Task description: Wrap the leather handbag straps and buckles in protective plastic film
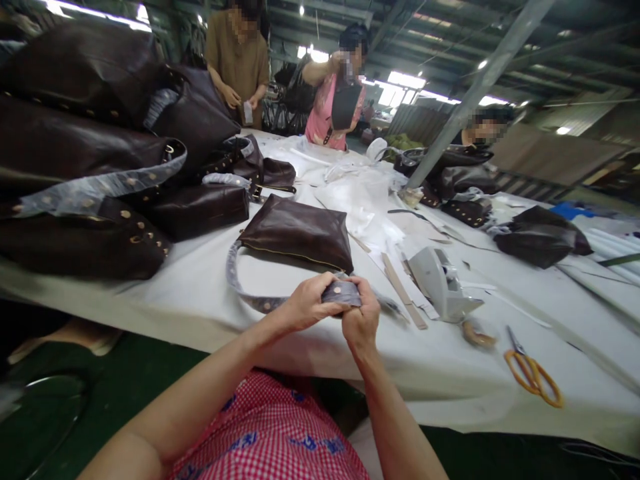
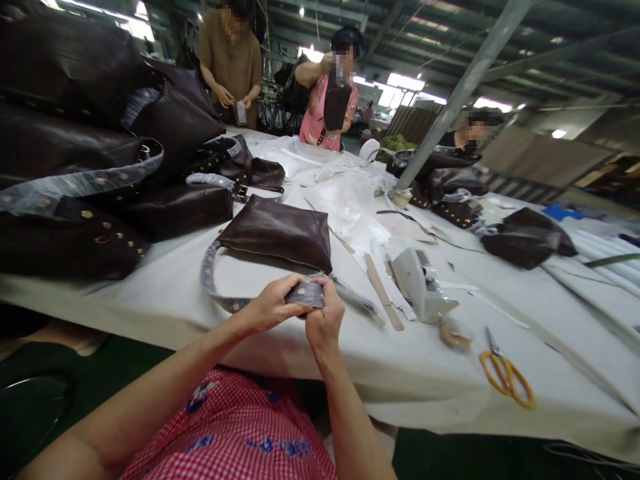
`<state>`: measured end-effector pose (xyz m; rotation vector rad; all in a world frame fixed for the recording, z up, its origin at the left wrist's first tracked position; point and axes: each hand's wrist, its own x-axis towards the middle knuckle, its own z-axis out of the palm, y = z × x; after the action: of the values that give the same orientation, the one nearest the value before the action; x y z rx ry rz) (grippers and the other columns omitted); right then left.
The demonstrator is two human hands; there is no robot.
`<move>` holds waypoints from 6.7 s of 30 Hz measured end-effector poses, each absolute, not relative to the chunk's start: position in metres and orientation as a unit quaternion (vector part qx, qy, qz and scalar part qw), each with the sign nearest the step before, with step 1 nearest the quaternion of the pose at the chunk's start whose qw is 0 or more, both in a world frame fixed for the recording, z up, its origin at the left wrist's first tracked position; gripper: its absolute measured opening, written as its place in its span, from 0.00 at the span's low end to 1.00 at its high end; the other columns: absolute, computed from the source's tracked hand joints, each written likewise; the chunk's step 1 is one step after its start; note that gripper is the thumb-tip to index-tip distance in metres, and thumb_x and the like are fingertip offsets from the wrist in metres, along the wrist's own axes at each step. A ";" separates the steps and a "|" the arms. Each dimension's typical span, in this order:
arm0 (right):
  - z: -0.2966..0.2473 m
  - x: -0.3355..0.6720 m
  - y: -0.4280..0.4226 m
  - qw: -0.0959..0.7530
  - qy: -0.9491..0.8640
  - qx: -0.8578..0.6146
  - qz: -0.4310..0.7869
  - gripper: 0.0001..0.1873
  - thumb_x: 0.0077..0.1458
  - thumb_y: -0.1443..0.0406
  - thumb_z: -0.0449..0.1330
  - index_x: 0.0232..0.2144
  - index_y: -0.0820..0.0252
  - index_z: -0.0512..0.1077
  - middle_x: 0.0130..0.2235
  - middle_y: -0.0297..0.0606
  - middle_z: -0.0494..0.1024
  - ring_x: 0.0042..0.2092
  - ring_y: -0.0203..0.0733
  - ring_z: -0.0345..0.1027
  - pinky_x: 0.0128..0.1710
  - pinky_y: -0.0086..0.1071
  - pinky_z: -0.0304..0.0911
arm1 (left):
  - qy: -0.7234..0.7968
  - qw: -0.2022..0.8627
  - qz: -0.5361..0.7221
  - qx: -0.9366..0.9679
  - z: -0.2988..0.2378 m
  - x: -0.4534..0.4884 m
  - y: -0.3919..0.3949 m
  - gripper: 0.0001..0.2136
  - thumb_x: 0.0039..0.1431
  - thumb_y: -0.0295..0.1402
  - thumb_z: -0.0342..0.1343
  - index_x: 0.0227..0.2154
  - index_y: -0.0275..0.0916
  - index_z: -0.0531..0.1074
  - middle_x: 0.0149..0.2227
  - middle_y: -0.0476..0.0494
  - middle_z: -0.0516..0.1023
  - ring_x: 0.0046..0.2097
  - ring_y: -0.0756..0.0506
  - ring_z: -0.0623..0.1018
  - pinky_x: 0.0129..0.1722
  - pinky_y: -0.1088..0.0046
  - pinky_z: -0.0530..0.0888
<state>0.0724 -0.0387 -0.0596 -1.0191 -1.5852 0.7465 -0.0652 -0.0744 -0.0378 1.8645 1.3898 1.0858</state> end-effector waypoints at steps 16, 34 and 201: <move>-0.076 0.066 -0.040 0.503 -0.310 -0.312 0.744 0.13 0.49 0.61 0.57 0.36 0.61 0.75 0.39 0.46 0.80 0.39 0.47 0.75 0.34 0.41 0.74 | 0.360 0.589 0.434 0.578 -0.055 -0.071 -0.081 0.12 0.61 0.40 0.53 0.39 0.34 0.68 0.29 0.52 0.66 0.26 0.55 0.67 0.25 0.78 0.65; -0.067 0.108 -0.027 0.353 -0.880 -0.317 0.012 0.29 0.50 0.76 0.49 0.56 0.66 0.65 0.46 0.53 0.75 0.49 0.53 0.69 0.48 0.47 0.68 | 0.455 0.483 0.465 0.586 -0.036 -0.045 -0.070 0.12 0.53 0.28 0.56 0.40 0.39 0.61 0.26 0.55 0.68 0.24 0.55 0.67 0.19 0.84 0.62; -0.100 0.079 -0.018 0.567 -0.444 -0.251 0.647 0.18 0.59 0.49 0.50 0.38 0.50 0.74 0.47 0.40 0.78 0.52 0.50 0.71 0.49 0.52 0.66 | 0.405 0.466 0.527 0.584 -0.065 -0.040 -0.076 0.22 0.58 0.32 0.59 0.55 0.40 0.64 0.35 0.47 0.74 0.32 0.50 0.73 0.31 0.76 0.72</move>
<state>0.0794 -0.0185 -0.1003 -0.5888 -1.0438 1.5194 -0.0401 -0.0762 -0.0646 1.4349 0.9946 1.2931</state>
